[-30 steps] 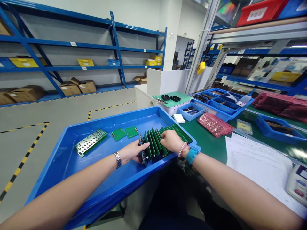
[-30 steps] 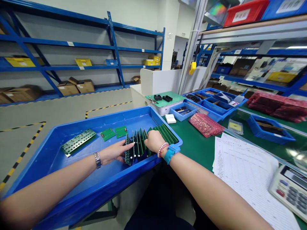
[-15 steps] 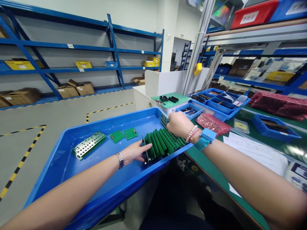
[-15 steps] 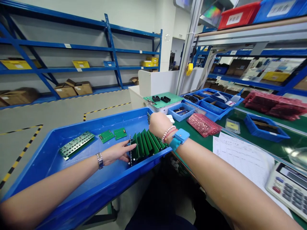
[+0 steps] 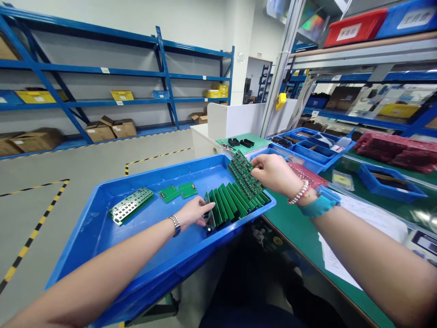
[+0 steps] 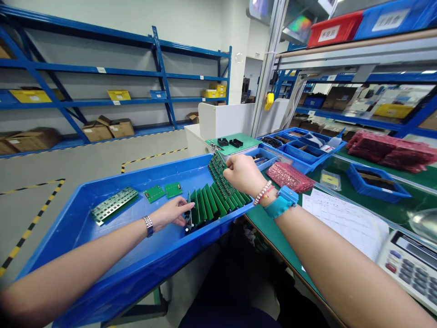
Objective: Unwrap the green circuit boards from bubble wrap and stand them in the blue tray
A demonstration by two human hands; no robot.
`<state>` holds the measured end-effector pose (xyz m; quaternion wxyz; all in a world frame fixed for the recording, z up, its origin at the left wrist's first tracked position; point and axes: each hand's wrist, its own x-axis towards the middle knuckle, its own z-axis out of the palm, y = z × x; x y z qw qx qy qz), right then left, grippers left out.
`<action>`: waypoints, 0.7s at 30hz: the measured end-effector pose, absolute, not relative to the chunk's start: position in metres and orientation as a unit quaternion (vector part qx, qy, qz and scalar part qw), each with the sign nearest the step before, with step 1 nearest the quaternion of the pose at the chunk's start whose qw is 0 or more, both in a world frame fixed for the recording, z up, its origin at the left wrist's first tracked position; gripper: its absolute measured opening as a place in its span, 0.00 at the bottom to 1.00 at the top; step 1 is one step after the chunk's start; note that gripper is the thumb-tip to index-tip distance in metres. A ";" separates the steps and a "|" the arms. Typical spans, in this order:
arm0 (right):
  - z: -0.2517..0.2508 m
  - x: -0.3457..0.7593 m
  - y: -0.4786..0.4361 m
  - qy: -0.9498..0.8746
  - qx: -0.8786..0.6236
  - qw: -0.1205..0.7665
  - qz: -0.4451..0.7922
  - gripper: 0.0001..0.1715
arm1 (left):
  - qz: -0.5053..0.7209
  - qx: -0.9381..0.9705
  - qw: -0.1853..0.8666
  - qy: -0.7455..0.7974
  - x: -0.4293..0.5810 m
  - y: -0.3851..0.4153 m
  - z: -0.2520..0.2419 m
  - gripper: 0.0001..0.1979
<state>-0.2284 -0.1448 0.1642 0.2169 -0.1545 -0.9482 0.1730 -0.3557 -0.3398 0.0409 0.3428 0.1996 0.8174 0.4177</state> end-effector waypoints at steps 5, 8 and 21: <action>0.163 -0.224 -0.148 -0.943 -0.145 0.213 0.211 0.10 | 0.413 0.228 0.326 0.819 -0.356 -0.344 0.038 0.27; 0.161 -0.223 -0.152 -0.937 -0.145 0.201 0.246 0.11 | 0.405 0.240 0.306 0.828 -0.354 -0.345 0.037 0.27; 0.146 -0.224 -0.165 -0.954 0.078 0.137 0.255 0.13 | 0.527 0.337 0.219 0.749 -0.369 -0.362 0.126 0.21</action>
